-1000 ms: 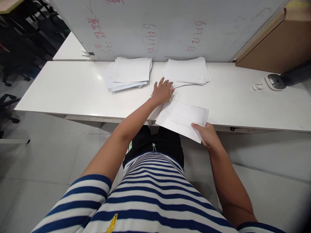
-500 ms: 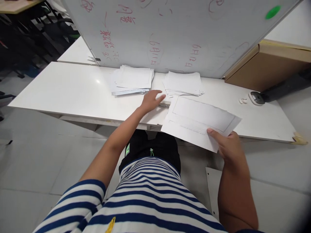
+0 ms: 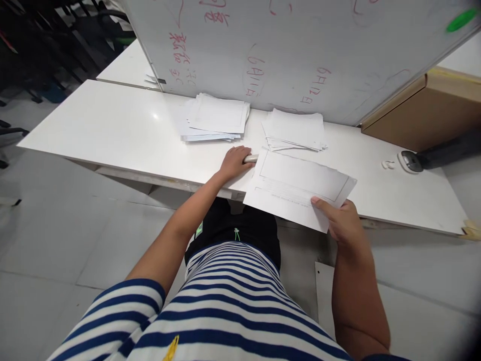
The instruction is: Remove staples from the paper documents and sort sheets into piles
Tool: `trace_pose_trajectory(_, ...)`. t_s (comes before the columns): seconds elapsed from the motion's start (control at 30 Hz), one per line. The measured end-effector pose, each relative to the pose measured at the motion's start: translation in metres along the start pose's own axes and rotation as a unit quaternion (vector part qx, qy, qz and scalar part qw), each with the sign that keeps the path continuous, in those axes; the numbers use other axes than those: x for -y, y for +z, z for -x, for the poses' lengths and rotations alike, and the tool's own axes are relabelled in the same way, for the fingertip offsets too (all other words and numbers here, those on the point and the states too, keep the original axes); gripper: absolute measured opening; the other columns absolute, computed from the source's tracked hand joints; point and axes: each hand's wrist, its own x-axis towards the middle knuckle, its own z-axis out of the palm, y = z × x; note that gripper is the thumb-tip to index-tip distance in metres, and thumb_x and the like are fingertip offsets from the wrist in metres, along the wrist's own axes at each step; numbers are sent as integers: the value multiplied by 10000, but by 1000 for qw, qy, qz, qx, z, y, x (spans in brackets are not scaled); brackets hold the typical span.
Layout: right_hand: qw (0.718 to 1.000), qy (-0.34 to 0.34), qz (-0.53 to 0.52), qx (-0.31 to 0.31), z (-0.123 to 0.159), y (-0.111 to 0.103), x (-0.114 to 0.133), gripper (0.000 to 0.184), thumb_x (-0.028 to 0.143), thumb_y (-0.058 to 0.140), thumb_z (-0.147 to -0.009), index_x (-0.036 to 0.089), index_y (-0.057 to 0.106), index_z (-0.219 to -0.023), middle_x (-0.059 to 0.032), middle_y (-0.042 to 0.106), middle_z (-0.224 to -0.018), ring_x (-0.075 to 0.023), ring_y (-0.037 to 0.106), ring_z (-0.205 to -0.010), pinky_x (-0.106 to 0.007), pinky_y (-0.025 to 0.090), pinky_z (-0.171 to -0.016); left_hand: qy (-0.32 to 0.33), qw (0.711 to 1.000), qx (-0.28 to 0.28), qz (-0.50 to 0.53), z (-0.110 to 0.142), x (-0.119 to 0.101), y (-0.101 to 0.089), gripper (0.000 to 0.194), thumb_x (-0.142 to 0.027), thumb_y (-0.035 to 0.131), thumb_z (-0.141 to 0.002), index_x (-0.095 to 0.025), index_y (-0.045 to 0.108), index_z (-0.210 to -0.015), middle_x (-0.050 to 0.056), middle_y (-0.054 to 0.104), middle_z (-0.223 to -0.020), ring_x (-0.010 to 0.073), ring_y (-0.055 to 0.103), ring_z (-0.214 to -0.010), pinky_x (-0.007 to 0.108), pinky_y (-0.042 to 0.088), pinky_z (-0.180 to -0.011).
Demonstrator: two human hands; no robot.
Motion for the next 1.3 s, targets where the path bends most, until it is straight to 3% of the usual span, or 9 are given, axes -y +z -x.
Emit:
trace_pose_trajectory(0.27, 1000, -2, -5, 7, 3, -1, -1, 445, 420, 830, -631, 159, 709, -970, -97, 744, -964, -262, 700, -861, -337, 588, -721, 15, 999, -26, 22, 0, 6, 5, 264, -345, 532, -863, -259, 613, -1099, 43, 627, -1282, 261, 503, -1255, 422, 320, -1107)
trace_pose_trajectory(0.67, 999, 30, -11, 24, -10, 9, -13, 483, 441, 834, -622, 158, 708, -992, -103, 744, -985, -274, 709, -852, -351, 601, -712, -12, 1000, 7, 13, 1, 0, -1, 294, -341, 511, -873, -266, 589, -1147, 25, 584, -1354, 246, 468, -1288, 403, 307, -1122)
trace_pose_trajectory(1.1, 1000, 11, 1, 26, -18, 11, -18, 549, 460, 837, -620, 157, 692, -1055, -112, 740, -994, -288, 713, -838, -405, 616, -708, 5, 998, -38, 55, -1, 8, 5, 277, -294, 522, -852, -255, 569, -1123, 38, 642, -1164, 250, 553, -1091, 406, 400, -984)
trace_pose_trajectory(1.3, 1000, 4, 6, 13, -25, 14, -15, 503, 439, 825, -646, 125, 700, -1018, -144, 730, -1006, -255, 704, -819, -364, 600, -714, 10, 999, -35, 36, -1, 6, 7, 268, -301, 496, -865, -249, 557, -1121, 49, 634, -1153, 247, 551, -1068, 400, 394, -974)
